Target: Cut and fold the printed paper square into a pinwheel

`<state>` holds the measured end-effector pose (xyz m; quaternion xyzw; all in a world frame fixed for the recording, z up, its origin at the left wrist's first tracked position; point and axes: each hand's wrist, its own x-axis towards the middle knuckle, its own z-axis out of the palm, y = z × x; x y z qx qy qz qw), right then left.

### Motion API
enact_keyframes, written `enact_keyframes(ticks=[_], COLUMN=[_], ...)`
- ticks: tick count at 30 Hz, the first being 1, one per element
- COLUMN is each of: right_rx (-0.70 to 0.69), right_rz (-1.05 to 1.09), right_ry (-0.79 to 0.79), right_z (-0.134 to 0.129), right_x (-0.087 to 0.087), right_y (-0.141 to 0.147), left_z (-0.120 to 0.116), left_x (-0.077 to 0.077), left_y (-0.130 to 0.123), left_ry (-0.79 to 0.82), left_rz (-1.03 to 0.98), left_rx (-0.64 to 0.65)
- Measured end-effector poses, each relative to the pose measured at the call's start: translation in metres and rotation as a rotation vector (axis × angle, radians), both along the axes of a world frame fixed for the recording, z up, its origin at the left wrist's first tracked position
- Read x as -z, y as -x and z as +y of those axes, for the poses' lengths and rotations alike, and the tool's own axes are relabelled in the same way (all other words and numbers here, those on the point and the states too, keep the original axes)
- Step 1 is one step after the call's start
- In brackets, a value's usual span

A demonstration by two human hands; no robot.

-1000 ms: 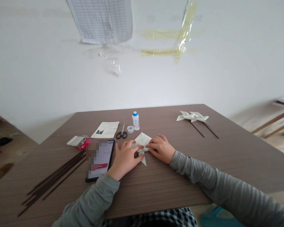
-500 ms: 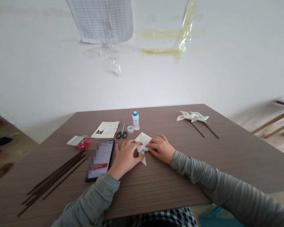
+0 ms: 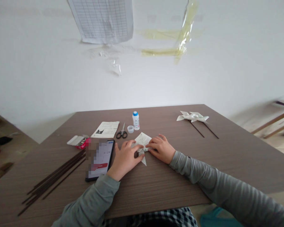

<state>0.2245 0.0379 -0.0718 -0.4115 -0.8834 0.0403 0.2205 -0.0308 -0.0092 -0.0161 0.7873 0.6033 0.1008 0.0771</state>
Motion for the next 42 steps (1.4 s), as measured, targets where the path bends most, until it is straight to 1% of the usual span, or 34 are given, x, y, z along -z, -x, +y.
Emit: enact_keyframes(ticks=[13, 19, 27, 31, 37, 42], right_rx=[-0.012, -0.028, -0.019, -0.009, -0.014, -0.016], right_rz=[0.01, 0.005, 0.006, 0.009, 0.002, -0.002], right_ry=[0.008, 0.003, 0.021, 0.003, 0.022, 0.022], right_z=[0.0008, 0.0016, -0.0003, -0.0004, 0.0001, 0.0002], right_x=[0.003, 0.0044, 0.0018, 0.0011, 0.0005, 0.0006], right_y=[-0.0014, -0.0019, -0.0007, -0.0007, -0.001, -0.0011], left_z=[0.0001, 0.0006, 0.0011, 0.0015, 0.002, 0.0021], left_x=[-0.002, -0.0052, -0.0008, 0.0006, 0.0007, -0.0018], left_y=[-0.0004, -0.0022, 0.0001, 0.0008, 0.0009, -0.0008], left_ry=[0.021, 0.051, 0.027, 0.016, 0.016, 0.039], left_rz=[-0.035, -0.002, 0.006, -0.005, 0.029, 0.034], left_rx=[-0.026, -0.036, -0.022, -0.025, -0.012, -0.028])
